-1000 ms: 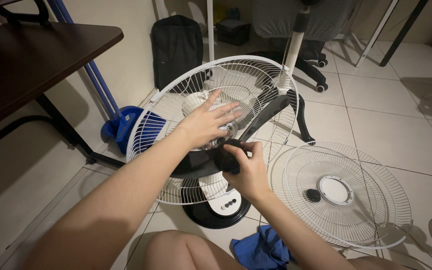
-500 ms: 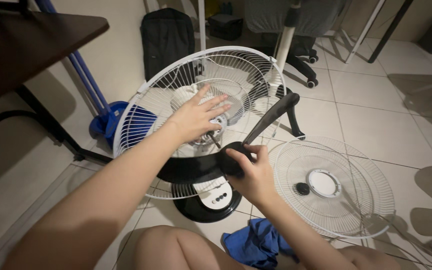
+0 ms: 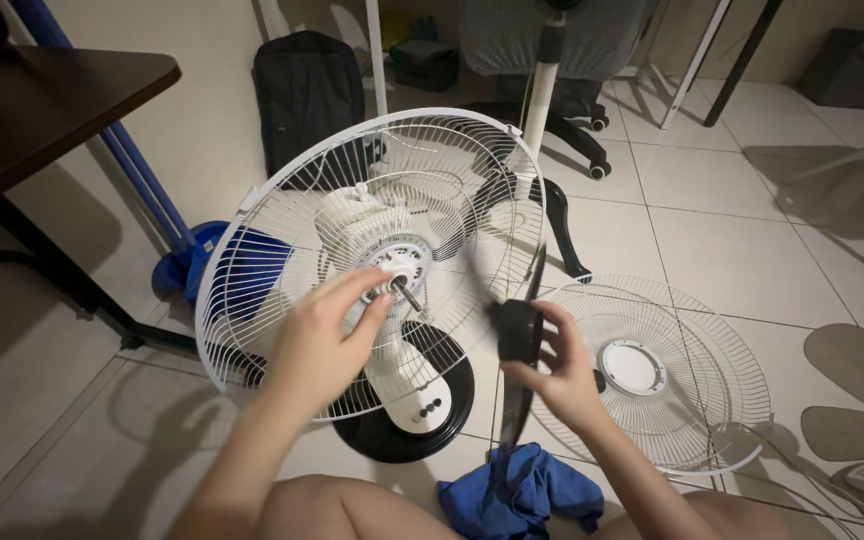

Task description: The person assembles a standing fan by attaching the fan blades to the motor hub and securing them with a central cap. They then attach the front wire cage to complete the assembly.

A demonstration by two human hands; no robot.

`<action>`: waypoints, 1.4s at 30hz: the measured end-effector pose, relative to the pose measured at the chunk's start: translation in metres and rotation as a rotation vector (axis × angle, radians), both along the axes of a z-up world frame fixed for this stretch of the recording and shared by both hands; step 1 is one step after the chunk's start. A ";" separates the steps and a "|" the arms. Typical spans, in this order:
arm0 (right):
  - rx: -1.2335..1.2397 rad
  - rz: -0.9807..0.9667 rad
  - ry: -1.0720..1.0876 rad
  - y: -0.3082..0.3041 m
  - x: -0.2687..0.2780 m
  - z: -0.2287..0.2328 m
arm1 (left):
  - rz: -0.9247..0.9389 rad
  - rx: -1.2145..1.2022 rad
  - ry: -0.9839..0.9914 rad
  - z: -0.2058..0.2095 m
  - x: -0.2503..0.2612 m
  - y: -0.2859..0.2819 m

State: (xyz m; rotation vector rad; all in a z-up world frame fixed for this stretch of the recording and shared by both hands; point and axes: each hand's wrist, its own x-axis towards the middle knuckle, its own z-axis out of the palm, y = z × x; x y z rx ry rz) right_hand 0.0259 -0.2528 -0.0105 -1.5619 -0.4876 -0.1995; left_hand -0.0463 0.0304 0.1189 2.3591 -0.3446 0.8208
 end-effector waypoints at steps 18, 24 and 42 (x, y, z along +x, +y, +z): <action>0.270 0.046 0.755 -0.007 -0.034 0.011 | -0.190 -0.624 0.599 -0.113 0.027 -0.074; -0.441 -0.469 -0.013 0.028 -0.054 0.041 | -0.497 -1.258 1.106 -0.101 0.028 -0.069; 0.194 -0.313 0.033 -0.010 -0.063 0.049 | -0.314 -1.139 0.635 -0.072 0.011 -0.074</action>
